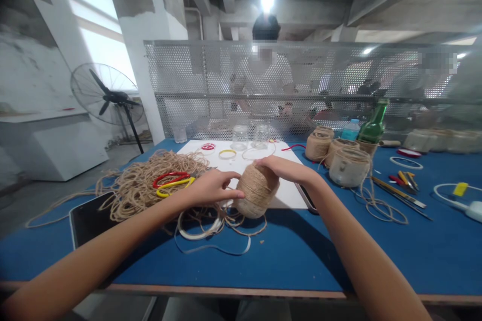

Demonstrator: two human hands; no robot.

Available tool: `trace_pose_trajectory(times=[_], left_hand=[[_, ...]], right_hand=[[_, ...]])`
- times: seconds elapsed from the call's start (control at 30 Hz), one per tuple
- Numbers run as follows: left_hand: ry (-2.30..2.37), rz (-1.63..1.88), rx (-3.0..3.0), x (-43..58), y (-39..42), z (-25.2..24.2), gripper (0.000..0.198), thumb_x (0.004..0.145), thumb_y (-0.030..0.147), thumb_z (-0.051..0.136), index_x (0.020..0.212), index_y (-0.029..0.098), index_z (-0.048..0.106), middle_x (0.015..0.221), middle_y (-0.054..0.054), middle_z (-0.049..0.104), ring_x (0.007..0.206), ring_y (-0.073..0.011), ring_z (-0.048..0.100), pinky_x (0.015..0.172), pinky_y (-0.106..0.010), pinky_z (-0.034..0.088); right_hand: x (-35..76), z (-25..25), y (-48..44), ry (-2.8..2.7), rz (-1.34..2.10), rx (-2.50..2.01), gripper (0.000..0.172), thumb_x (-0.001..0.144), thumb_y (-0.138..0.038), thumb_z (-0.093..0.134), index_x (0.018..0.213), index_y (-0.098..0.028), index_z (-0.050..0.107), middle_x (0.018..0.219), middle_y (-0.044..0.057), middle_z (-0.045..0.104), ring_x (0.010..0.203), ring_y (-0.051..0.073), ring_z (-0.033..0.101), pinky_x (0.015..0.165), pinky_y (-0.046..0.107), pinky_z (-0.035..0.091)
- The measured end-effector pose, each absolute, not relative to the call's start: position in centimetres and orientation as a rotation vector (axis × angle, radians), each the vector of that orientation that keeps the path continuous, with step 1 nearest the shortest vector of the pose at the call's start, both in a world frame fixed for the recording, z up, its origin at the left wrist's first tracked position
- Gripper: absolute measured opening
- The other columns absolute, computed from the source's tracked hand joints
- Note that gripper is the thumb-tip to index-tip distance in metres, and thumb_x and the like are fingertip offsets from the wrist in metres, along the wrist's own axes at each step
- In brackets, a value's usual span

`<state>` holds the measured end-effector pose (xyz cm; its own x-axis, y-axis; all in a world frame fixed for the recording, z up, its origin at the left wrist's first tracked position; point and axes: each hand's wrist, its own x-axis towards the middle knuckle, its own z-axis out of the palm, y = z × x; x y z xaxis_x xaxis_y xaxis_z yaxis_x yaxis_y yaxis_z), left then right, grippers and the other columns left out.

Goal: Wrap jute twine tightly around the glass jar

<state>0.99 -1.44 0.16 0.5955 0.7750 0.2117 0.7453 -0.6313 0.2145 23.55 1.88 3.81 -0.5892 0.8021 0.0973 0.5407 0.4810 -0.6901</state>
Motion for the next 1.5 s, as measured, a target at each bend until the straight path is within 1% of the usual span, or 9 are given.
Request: trace_pose_trajectory(times=[0.1,0.3,0.57,0.73,0.9,1.03,1.2,1.3,1.5], left_hand=[[1.292,0.435,2.712,1.0,-1.4,0.2,0.064,0.073,0.072,0.037,0.112,0.023,0.055,0.073,-0.002,0.063,0.061,-0.0158,0.055,0.05,-0.022,0.03],[1.294,0.425,2.697,0.9,-1.3,0.2,0.062,0.074,0.07,0.039,0.111,0.024,0.055,0.072,-0.002,0.062,0.062,-0.0153,0.056,0.051,-0.022,0.031],[1.287,0.434,2.686,0.8,-0.9,-0.1,0.06,0.074,0.069,0.04,0.109,0.024,0.056,0.074,-0.002,0.063,0.062,-0.0151,0.055,0.052,-0.023,0.032],[1.261,0.442,2.692,0.7,-0.8,-0.2,0.059,0.074,0.069,0.042,0.108,0.023,0.056,0.074,-0.002,0.063,0.062,-0.0147,0.054,0.053,-0.022,0.032],[1.23,0.435,2.708,0.4,-0.6,0.0,0.058,0.073,0.068,0.045,0.109,0.023,0.056,0.073,-0.002,0.063,0.063,-0.0148,0.055,0.054,-0.022,0.033],[1.29,0.466,2.707,0.1,-0.4,0.3,0.058,0.073,0.067,0.046,0.111,0.024,0.054,0.071,-0.001,0.062,0.063,-0.0154,0.055,0.054,-0.022,0.033],[1.376,0.456,2.764,0.1,-0.5,0.4,0.063,0.071,0.071,0.042,0.111,0.023,0.053,0.072,-0.003,0.063,0.067,-0.0185,0.057,0.054,-0.023,0.034],[1.414,0.429,2.789,0.3,-0.6,0.3,0.066,0.072,0.073,0.039,0.111,0.022,0.051,0.073,-0.004,0.064,0.069,-0.0203,0.058,0.056,-0.024,0.035],[1.402,0.4,2.738,0.1,-0.5,0.4,0.066,0.069,0.074,0.041,0.111,0.023,0.05,0.075,-0.003,0.064,0.07,-0.0199,0.058,0.057,-0.024,0.036]], right_hand=[[23.6,3.9,1.8,-2.316,0.906,-1.149,0.036,0.08,-0.043,0.04,0.084,-0.017,0.064,0.097,0.005,0.065,0.096,0.024,0.052,0.088,0.036,0.038],[24.0,4.0,1.8,-2.331,0.988,-1.143,0.038,0.08,-0.043,0.042,0.094,-0.017,0.065,0.1,0.004,0.065,0.1,0.023,0.05,0.091,0.036,0.037],[24.0,4.2,1.6,-2.33,1.043,-1.139,0.04,0.081,-0.046,0.042,0.099,-0.018,0.064,0.104,0.005,0.064,0.102,0.023,0.05,0.093,0.037,0.035],[24.0,4.3,1.4,-2.374,1.007,-1.101,0.042,0.081,-0.049,0.042,0.092,-0.016,0.064,0.106,0.006,0.062,0.097,0.023,0.051,0.088,0.035,0.037],[24.1,4.2,1.5,-2.404,0.975,-1.072,0.04,0.081,-0.047,0.042,0.085,-0.015,0.064,0.099,0.006,0.063,0.091,0.021,0.052,0.083,0.034,0.038],[24.3,3.8,2.0,-2.402,0.867,-1.128,0.039,0.079,-0.047,0.041,0.08,-0.015,0.063,0.092,0.006,0.062,0.086,0.021,0.05,0.078,0.033,0.04],[23.9,3.1,2.6,-2.341,0.708,-1.193,0.032,0.079,-0.041,0.041,0.074,-0.016,0.062,0.08,0.004,0.059,0.078,0.018,0.049,0.071,0.031,0.04],[23.7,2.9,2.6,-2.325,0.691,-1.182,0.03,0.079,-0.038,0.041,0.073,-0.016,0.06,0.077,0.003,0.058,0.076,0.017,0.047,0.069,0.031,0.04],[23.6,3.6,1.9,-2.41,0.731,-1.192,0.037,0.081,-0.046,0.038,0.072,-0.015,0.057,0.08,0.004,0.056,0.075,0.017,0.046,0.069,0.031,0.04]])
